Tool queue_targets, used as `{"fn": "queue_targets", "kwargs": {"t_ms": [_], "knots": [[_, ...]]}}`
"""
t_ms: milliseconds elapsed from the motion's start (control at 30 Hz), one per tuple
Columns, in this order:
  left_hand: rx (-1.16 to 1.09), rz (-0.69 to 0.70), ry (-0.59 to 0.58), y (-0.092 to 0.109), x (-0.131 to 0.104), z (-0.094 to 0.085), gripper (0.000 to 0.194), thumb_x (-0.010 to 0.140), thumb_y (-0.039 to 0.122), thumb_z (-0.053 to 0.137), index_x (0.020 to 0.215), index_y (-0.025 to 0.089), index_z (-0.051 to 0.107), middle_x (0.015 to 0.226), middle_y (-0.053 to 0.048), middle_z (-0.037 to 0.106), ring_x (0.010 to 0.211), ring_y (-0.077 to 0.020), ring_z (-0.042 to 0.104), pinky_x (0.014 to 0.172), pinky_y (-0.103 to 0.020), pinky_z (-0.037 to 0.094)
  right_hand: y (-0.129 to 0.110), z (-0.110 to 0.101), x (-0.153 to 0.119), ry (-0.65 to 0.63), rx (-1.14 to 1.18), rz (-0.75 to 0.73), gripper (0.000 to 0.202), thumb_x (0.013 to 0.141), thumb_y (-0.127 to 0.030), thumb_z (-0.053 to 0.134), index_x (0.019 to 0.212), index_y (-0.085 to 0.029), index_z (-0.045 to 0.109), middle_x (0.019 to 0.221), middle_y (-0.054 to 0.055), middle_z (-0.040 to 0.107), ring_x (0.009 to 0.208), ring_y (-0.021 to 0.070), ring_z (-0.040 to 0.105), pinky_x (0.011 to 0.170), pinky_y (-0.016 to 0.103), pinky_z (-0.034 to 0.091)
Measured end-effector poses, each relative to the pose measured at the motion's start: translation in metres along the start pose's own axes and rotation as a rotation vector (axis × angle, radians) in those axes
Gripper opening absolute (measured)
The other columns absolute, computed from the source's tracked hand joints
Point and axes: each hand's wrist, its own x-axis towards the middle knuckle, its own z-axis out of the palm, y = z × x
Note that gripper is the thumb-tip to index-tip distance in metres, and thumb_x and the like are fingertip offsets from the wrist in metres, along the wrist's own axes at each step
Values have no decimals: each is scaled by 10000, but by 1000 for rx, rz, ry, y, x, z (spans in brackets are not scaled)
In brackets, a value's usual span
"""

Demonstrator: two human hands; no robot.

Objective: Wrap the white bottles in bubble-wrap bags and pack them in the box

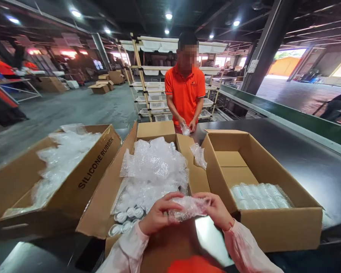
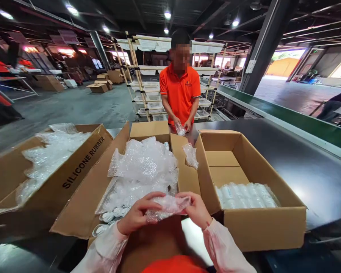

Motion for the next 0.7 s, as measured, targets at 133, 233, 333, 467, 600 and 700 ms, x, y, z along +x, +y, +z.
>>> {"fn": "queue_targets", "kwargs": {"t_ms": [133,233,333,467,600,700], "knots": [[31,-132,163,-12,-1,12,199,657,388,707,727,207,748,1094,-136,644,777,-241,639,547,-309,536,-1,9,-8,-64,-280,-45,490,656,-445,729,1058,-181,639,1020,104,677,917,273,618,794,397,503],[-76,-350,287,-24,2,28,413,668,519,663,868,160,704,1106,-137,633,459,-111,539,301,-224,382,-12,22,-19,-72,-673,-207,651,598,-388,799,1183,-221,567,1130,106,637,1021,306,541,880,442,426],[-149,-449,243,-23,6,38,541,686,590,618,1002,153,653,1110,-141,638,429,-108,540,320,-245,403,-19,17,-24,-48,-813,-208,473,737,-321,685,1178,-201,564,1044,103,666,907,262,560,790,400,431],[-198,-495,232,-13,11,30,660,697,586,625,1229,214,506,1049,-97,665,542,-127,610,558,-292,523,-17,-51,-17,200,-630,-28,376,802,-389,586,1124,-196,590,1010,67,677,858,220,599,751,330,450],[-126,-479,387,-19,10,14,556,639,546,697,1037,174,590,1050,-89,637,835,-201,627,628,-274,526,11,-134,-1,342,-799,476,367,873,-399,469,1087,-133,604,1026,97,671,909,213,618,760,292,453],[-116,-468,419,-28,6,8,497,656,534,686,981,166,605,1040,-80,623,809,-190,615,631,-279,519,41,-155,7,121,-921,740,331,853,-399,525,868,-105,677,809,110,699,749,209,655,638,273,460]]}}
